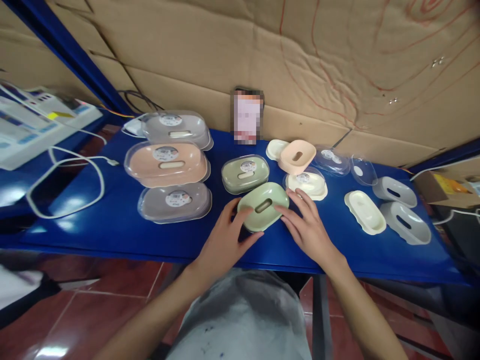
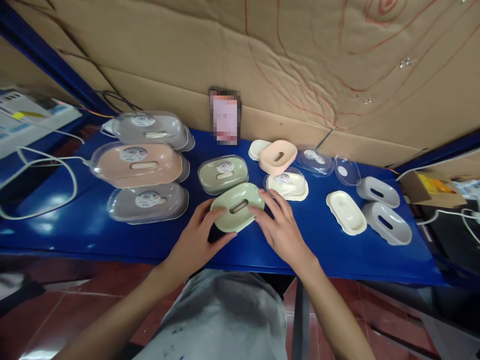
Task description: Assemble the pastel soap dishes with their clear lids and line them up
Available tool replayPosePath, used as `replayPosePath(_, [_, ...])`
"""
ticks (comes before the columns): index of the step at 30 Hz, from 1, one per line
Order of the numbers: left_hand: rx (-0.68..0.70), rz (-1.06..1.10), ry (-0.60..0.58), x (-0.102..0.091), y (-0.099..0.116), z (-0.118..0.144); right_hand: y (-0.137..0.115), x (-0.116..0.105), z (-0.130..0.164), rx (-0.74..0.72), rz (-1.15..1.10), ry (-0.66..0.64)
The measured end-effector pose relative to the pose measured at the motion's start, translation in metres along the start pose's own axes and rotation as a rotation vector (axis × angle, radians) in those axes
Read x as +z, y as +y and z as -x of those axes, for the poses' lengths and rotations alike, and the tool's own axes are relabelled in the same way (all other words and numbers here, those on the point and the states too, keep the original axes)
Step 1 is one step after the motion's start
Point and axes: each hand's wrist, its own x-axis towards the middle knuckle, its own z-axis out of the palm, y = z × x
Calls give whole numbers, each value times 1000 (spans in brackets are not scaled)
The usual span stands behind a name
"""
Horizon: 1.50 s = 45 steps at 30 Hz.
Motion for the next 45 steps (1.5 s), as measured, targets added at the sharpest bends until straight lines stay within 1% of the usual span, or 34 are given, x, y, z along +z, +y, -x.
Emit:
replayPosePath(2, [-12,-15,20,0,0,0,1,2,-5,23,1,-50])
replayPosePath(4, [18,-57,37,1,-1,1,2,4,-6,20,-16,-94])
replayPosePath(6, [84,-105,38,1,-2,1,2,6,-4,29,-27,-101])
replayPosePath(9, [178,-155,-6,2,0,1,0,8,6,59,-11,-90])
replayPosePath(11, [209,-188,-26,2,2,1,-2,8,13,55,29,-94])
replayPosePath(14, [214,-220,-38,1,4,1,0,3,18,15,75,-115])
replayPosePath(17, [181,-197,-46,0,4,0,16,-7,16,42,86,-93])
replayPosePath(20, [124,-134,-23,0,0,0,42,-15,13,176,190,-28])
replayPosePath(23, [71,-66,-17,0,-5,1,63,-16,16,256,262,-22])
replayPosePath(26, [55,-13,-25,1,-8,2,69,-13,23,261,264,-6])
replayPosePath(28, [54,25,-32,1,-9,2,68,-12,26,289,222,4])
replayPosePath(30, [40,71,-62,-1,-10,2,65,-14,28,307,122,6])
replayPosePath(33, [-11,146,-106,-4,-10,0,56,-21,27,285,-17,78])
replayPosePath(35, [-36,200,-110,-5,-11,-1,44,-25,26,247,-66,116])
replayPosePath(36, [-41,226,-109,-5,-11,-2,36,-25,27,211,-95,103])
replayPosePath(38, [-43,269,-110,-6,-12,-2,18,-20,28,117,-150,33])
replayPosePath(41, [-43,303,-130,-8,-13,-2,-4,-7,31,1,-163,-55])
replayPosePath(43, [-26,310,-147,-8,-13,-2,-13,1,33,-39,-133,-84])
replayPosePath(45, [4,310,-151,-8,-14,-2,-16,6,33,-62,-94,-98])
